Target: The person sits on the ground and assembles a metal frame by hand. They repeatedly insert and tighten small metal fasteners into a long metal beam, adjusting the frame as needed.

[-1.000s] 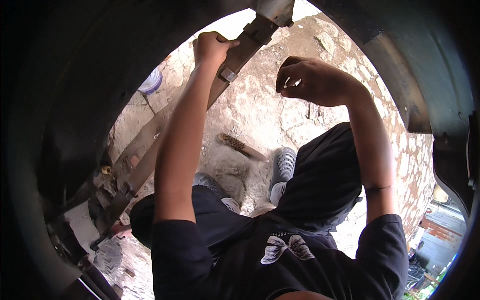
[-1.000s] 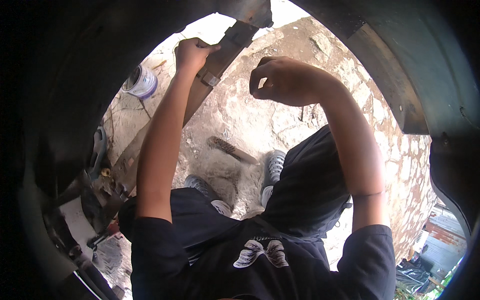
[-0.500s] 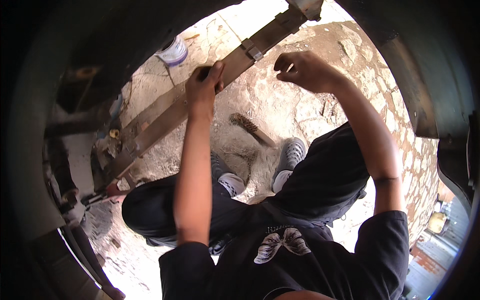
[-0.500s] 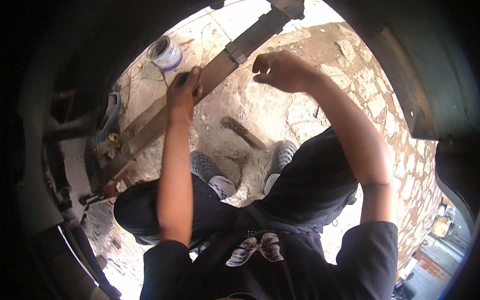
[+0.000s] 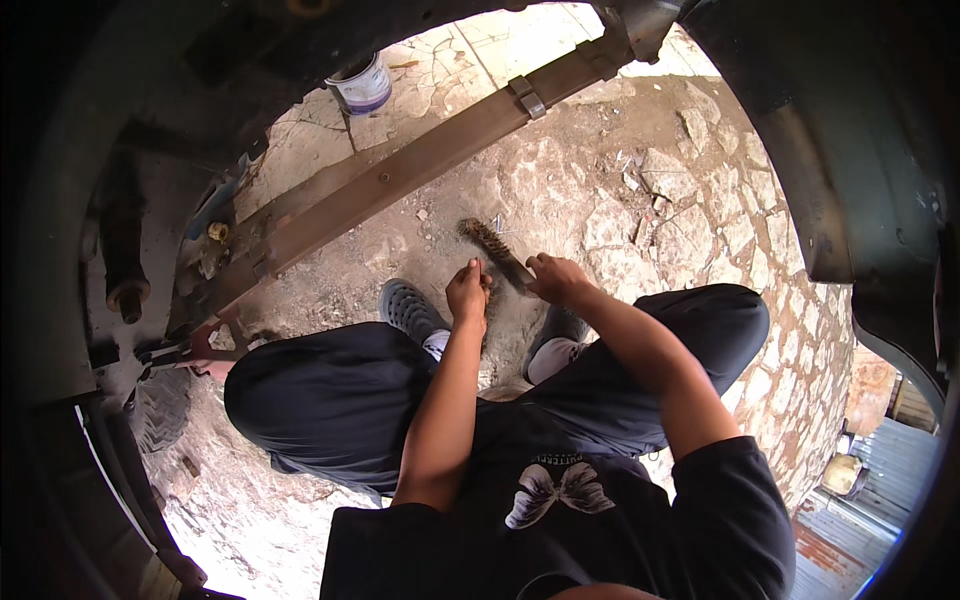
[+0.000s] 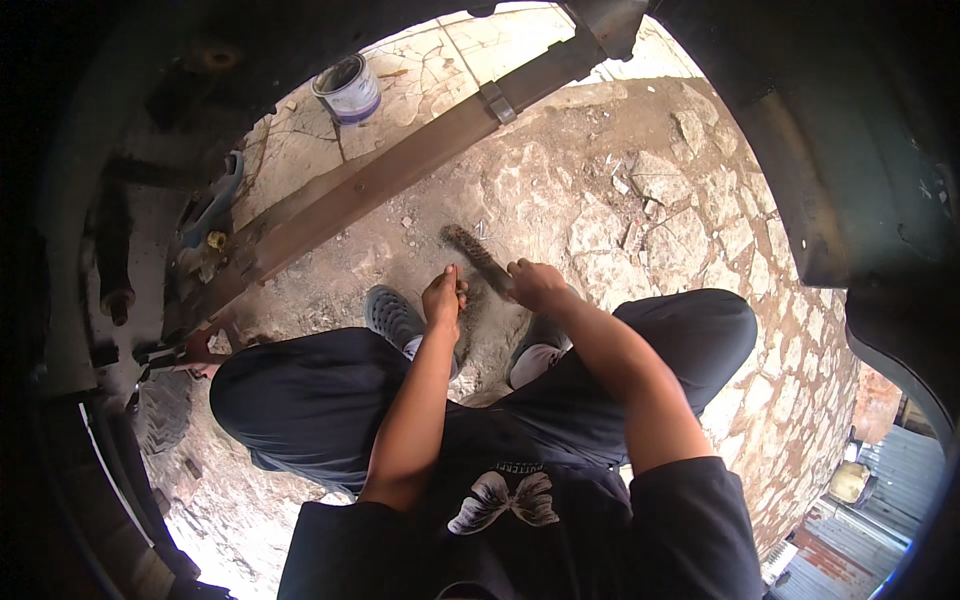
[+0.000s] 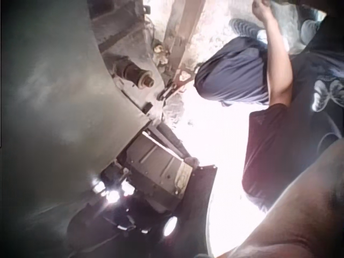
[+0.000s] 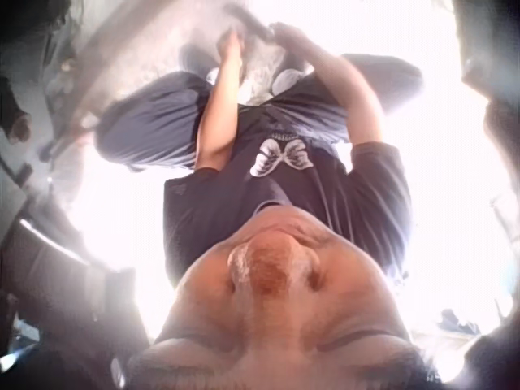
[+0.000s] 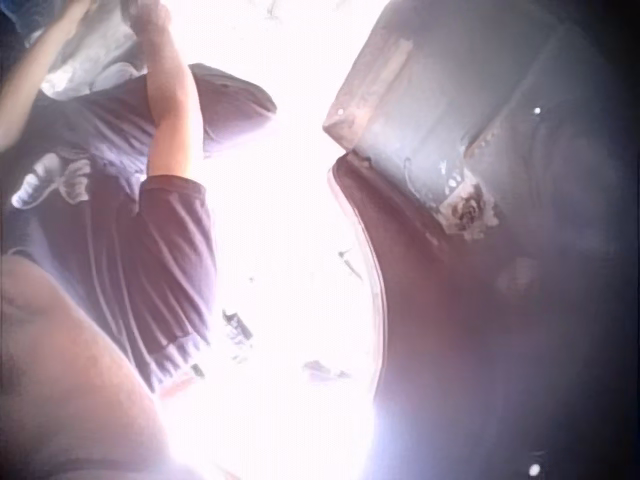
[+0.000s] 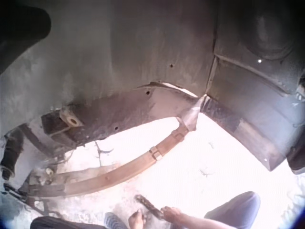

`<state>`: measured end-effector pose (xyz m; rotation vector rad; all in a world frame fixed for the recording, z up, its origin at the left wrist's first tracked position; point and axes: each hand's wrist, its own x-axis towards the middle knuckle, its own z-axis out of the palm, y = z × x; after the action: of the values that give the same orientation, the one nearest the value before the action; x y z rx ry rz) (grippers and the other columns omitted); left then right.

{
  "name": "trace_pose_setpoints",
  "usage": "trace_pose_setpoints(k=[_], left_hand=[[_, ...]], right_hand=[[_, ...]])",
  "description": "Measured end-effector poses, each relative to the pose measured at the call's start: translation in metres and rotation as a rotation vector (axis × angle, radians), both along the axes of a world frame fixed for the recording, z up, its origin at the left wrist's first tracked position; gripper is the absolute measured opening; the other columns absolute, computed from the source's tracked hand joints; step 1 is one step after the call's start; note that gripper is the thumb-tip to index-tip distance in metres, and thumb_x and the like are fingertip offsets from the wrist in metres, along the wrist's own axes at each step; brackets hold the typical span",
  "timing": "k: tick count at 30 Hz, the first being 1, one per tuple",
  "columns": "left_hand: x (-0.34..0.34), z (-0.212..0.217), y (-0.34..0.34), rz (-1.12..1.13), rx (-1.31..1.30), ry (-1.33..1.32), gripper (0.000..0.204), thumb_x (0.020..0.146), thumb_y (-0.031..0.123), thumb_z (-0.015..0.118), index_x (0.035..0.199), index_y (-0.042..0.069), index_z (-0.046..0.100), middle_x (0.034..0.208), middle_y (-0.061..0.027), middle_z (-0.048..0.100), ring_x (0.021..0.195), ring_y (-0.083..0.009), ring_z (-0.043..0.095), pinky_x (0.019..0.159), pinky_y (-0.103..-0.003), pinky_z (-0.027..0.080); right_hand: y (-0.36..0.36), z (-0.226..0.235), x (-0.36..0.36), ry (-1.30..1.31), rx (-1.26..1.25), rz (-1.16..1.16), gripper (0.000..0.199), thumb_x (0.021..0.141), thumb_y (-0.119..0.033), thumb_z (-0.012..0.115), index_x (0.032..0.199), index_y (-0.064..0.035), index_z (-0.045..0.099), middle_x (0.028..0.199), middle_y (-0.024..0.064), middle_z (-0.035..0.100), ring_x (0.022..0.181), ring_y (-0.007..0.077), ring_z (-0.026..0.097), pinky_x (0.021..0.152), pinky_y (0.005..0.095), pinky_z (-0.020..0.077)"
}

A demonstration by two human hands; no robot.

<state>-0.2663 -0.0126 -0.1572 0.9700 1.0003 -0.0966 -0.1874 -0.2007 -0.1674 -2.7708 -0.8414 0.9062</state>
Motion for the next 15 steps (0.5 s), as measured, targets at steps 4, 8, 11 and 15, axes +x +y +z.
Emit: trace_pose_setpoints(k=[4,8,11,15], left_hand=[[-0.001,-0.001,0.001,-0.073,0.023,0.015,0.033,0.104,0.036,0.067,0.112,0.004,0.070,0.082,-0.0036,0.068,0.056,-0.0100,0.053,0.051,-0.026,0.041],[-0.002,-0.004,0.002,-0.116,0.075,0.022,0.031,0.104,0.034,0.068,0.112,0.004,0.070,0.081,-0.0031,0.067,0.056,-0.0100,0.054,0.051,-0.027,0.041],[-0.001,-0.010,0.000,-0.077,0.043,0.025,0.027,0.103,0.030,0.069,0.109,0.003,0.070,0.077,-0.0039,0.067,0.053,-0.0102,0.053,0.050,-0.027,0.042],[-0.002,-0.017,0.002,-0.076,0.016,0.044,0.024,0.102,0.027,0.070,0.106,0.003,0.070,0.076,-0.0043,0.067,0.052,-0.0109,0.052,0.050,-0.027,0.042]], right_hand=[[0.019,-0.016,-0.016,-0.074,0.001,-0.148,0.050,0.091,-0.038,0.073,0.124,-0.0041,0.056,0.116,0.0206,0.070,0.108,0.0394,0.070,0.090,0.0485,0.0581],[0.032,-0.032,-0.032,-0.057,-0.009,-0.336,0.052,0.084,-0.032,0.078,0.121,-0.0020,0.057,0.112,0.0220,0.070,0.106,0.0415,0.070,0.088,0.0490,0.0583],[0.031,-0.036,-0.030,-0.044,-0.034,-0.326,0.052,0.080,-0.029,0.079,0.119,-0.0013,0.057,0.113,0.0235,0.068,0.106,0.0422,0.069,0.090,0.0498,0.0574],[0.026,-0.025,-0.029,-0.149,-0.001,-0.268,0.057,0.078,-0.027,0.077,0.123,-0.0011,0.052,0.117,0.0259,0.064,0.106,0.0436,0.068,0.092,0.0508,0.0558]])
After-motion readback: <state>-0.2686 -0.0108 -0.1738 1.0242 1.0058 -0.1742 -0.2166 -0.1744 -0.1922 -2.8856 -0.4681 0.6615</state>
